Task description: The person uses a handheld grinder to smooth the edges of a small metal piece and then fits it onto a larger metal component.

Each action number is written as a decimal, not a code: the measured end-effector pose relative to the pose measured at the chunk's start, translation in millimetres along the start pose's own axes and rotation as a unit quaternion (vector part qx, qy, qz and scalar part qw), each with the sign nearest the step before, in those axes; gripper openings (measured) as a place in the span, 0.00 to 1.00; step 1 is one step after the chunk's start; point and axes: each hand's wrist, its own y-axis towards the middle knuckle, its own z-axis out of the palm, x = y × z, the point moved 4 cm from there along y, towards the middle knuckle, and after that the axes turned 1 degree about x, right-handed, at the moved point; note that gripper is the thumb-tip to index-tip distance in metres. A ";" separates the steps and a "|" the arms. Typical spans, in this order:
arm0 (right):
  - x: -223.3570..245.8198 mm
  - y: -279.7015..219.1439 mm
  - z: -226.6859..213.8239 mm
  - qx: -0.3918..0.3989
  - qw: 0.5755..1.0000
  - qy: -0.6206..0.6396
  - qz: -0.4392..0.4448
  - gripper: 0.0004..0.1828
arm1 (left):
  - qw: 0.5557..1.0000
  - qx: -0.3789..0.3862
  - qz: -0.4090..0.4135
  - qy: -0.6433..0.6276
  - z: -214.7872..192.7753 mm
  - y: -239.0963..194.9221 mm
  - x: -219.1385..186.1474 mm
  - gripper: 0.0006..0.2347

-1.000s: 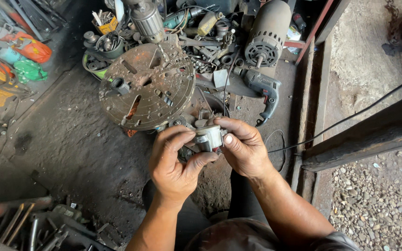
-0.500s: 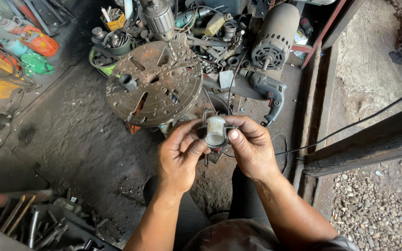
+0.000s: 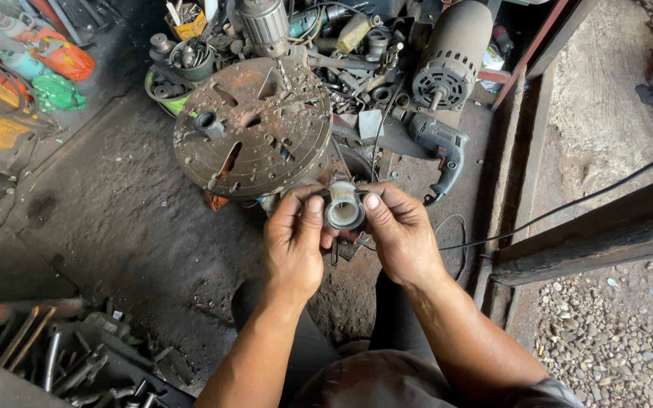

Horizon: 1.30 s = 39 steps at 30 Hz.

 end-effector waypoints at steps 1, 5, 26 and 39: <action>0.4 -0.6 1.7 0.001 1.000 0.000 0.001 0.16 | 1.000 -0.001 0.000 0.000 1.2 0.0 -1.4 0.12; -11.6 0.1 -2.6 -0.008 0.997 0.069 0.023 0.20 | 0.999 -0.007 0.020 0.029 7.5 -0.5 -11.3 0.11; -15.2 -2.2 9.5 -0.044 0.990 0.134 0.007 0.16 | 0.991 -0.098 0.030 0.091 13.2 5.9 0.1 0.11; -9.6 1.7 -1.6 0.005 0.984 0.082 -0.157 0.20 | 0.988 -0.006 0.151 0.028 13.4 12.7 -18.8 0.11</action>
